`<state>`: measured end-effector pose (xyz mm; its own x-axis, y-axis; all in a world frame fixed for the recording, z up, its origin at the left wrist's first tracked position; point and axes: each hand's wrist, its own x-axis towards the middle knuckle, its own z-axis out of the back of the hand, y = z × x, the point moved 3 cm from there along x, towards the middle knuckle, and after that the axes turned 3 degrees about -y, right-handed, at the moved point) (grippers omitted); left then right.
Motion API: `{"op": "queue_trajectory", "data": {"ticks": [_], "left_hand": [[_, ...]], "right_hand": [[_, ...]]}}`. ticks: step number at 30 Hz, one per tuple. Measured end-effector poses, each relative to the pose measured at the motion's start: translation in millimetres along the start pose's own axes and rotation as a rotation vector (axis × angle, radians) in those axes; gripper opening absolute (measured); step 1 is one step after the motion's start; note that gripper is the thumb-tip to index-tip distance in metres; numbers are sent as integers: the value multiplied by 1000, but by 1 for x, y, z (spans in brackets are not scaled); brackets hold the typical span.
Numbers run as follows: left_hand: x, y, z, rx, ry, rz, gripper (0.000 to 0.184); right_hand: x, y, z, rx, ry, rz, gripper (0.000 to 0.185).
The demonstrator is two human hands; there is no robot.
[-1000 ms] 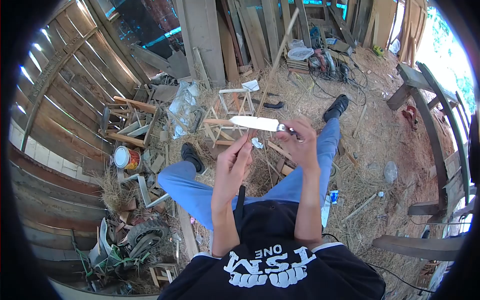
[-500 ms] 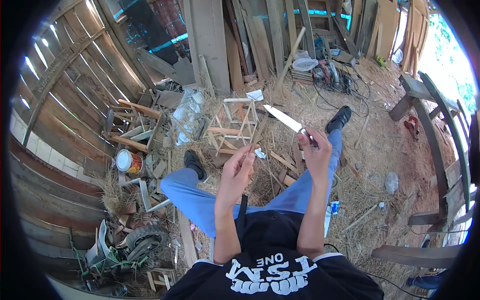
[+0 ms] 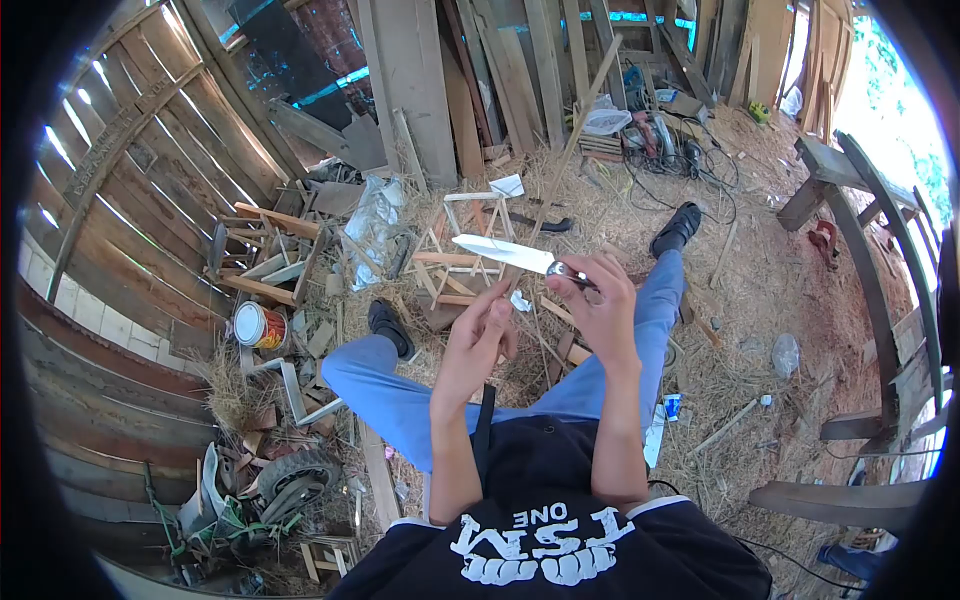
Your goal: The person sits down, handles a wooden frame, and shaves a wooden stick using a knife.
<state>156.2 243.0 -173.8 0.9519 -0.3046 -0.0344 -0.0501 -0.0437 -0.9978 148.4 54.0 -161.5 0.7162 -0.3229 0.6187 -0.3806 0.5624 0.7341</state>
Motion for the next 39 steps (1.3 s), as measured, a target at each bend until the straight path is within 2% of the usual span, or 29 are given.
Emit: {"op": "queue_trajectory", "data": {"ticks": [7,11,13,17,22,26,31,34,39], "left_hand": [[4,0,-6,40,-146,-93,27],[7,13,-4,119,-268,-209,25],[6,10,-5,156,-318,-194,26],[7,5,2,204,-394,-152,28],[8,9,-1,125,-379,-216,28],[3,5,3,151,-430,-161,29],[4,6,-4,223,-344,-111,28],[4,7,-3,204,-326,-80,27],[5,9,3,266,-306,-59,28]], "right_hand": [[-4,20,-15,-43,82,114,32],[-4,15,-13,-77,20,138,31],[0,11,-9,-99,-48,133,31],[0,8,-1,-22,-46,103,30],[-6,5,-15,5,55,71,30],[-5,-16,-8,-1,-29,74,30],[-11,-46,2,-31,-62,19,32],[-12,-58,5,-43,-178,19,29],[-10,-58,9,-82,-131,26,30]]}}
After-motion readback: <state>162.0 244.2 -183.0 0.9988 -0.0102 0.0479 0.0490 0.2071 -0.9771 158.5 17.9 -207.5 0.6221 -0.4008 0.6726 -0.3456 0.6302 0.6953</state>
